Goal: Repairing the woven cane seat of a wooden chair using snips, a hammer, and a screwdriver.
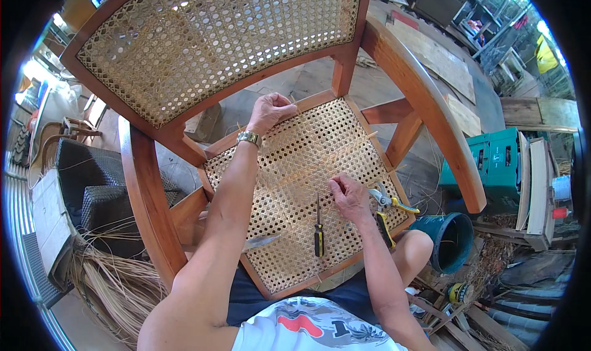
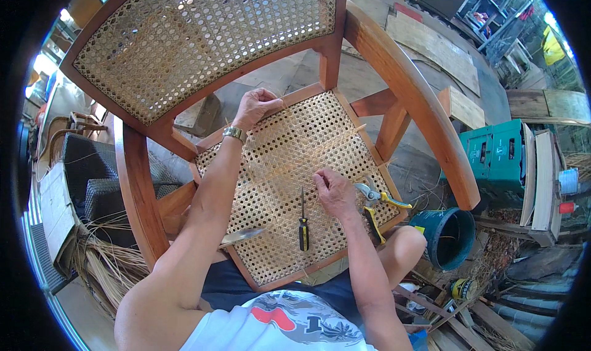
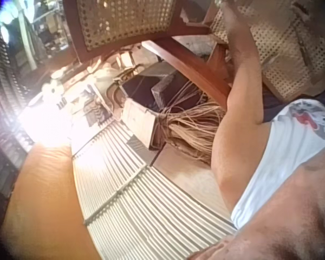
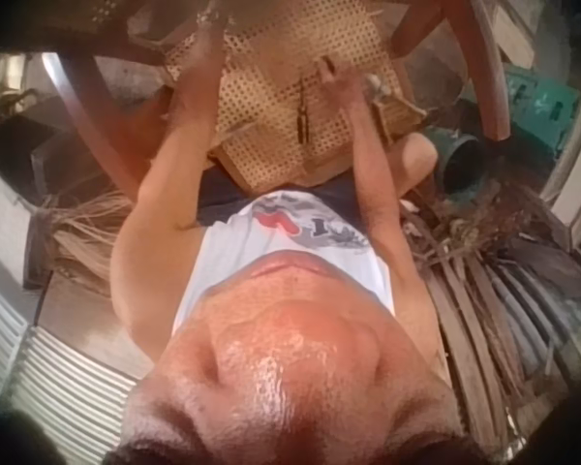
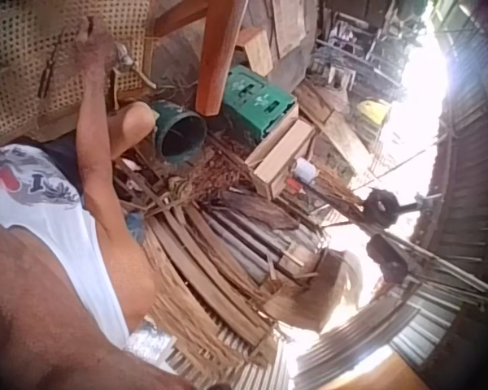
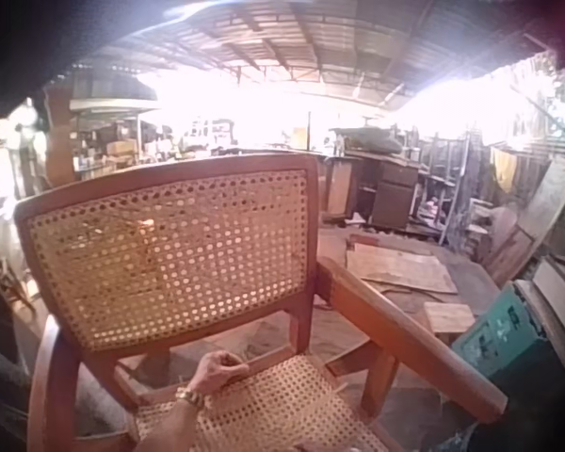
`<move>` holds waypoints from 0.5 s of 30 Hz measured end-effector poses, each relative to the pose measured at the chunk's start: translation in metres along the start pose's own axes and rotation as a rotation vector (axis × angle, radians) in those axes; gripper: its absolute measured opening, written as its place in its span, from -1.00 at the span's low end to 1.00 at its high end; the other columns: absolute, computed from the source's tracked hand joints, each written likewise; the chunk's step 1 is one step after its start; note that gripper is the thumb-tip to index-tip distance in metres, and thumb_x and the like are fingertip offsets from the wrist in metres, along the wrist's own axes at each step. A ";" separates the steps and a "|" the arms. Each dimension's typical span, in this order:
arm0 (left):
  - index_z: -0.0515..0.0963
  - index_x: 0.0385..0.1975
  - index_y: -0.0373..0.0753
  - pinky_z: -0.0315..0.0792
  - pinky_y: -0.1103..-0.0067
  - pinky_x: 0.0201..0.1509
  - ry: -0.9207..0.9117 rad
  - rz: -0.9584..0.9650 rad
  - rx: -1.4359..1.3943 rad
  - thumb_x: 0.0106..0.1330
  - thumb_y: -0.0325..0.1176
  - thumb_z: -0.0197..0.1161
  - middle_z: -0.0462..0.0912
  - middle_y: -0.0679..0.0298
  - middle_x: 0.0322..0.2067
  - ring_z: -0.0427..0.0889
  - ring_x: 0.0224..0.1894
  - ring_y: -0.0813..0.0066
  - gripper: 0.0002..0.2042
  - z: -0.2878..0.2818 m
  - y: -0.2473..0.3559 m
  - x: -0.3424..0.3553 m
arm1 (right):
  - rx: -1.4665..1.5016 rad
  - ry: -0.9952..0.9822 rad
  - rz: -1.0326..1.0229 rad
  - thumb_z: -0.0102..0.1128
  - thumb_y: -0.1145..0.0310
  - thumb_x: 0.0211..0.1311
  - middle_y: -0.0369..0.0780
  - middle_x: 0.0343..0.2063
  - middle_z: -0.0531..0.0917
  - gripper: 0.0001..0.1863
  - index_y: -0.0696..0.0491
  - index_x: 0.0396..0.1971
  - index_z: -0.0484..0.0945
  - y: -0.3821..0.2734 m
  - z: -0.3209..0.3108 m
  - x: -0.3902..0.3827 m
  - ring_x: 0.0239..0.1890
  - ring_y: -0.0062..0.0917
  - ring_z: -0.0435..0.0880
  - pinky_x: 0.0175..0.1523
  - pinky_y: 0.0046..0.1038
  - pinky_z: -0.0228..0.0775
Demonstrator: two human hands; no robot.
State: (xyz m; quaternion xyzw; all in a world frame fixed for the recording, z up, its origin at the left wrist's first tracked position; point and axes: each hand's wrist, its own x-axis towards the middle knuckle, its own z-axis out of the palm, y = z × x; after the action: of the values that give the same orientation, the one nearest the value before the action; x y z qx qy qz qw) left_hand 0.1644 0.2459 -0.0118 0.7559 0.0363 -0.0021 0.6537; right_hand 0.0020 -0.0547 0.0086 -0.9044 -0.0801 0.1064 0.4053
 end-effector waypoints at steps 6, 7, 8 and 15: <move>0.62 -0.44 -0.23 0.49 0.68 -0.36 0.019 0.116 -0.056 0.22 -0.39 0.50 0.68 0.42 -0.49 0.57 -0.46 0.74 -0.85 0.006 -0.015 0.003 | 0.247 0.009 -0.011 0.22 0.28 0.42 -0.20 -0.47 0.68 -0.81 0.05 -0.13 0.64 -0.005 -0.006 -0.013 -0.42 -0.37 0.68 -0.27 -0.37 0.51; 0.61 -0.45 -0.22 0.49 0.68 -0.36 0.047 0.125 -0.001 0.23 -0.41 0.49 0.67 0.43 -0.50 0.56 -0.46 0.74 -0.86 0.009 -0.018 0.002 | 0.308 0.011 0.042 0.27 0.33 0.40 -0.26 -0.44 0.62 -0.76 0.10 -0.03 0.58 -0.002 -0.007 -0.020 -0.43 -0.60 0.57 -0.29 -0.49 0.47; 0.61 -0.45 -0.22 0.49 0.68 -0.36 0.040 0.113 -0.002 0.23 -0.41 0.49 0.67 0.43 -0.50 0.56 -0.46 0.74 -0.86 0.011 -0.022 0.000 | 0.310 0.009 0.056 0.27 0.33 0.40 -0.26 -0.44 0.62 -0.76 0.10 -0.03 0.58 0.000 -0.010 -0.031 -0.43 -0.60 0.57 -0.29 -0.49 0.47; 0.62 -0.45 -0.21 0.49 0.66 -0.33 0.034 0.108 0.004 0.20 -0.39 0.53 0.66 0.44 -0.48 0.53 -0.43 0.74 -0.84 -0.008 -0.024 0.009 | -0.064 0.490 -0.080 0.24 0.41 0.39 -0.21 -0.31 0.60 -0.79 0.12 -0.04 0.57 0.012 -0.060 -0.108 -0.32 -0.46 0.61 -0.15 -0.46 0.49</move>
State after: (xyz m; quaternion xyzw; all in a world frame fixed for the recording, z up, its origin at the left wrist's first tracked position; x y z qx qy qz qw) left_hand 0.1714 0.2572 -0.0347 0.7581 0.0065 0.0460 0.6505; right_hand -0.0858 -0.1300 0.0522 -0.9116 -0.0186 -0.1350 0.3878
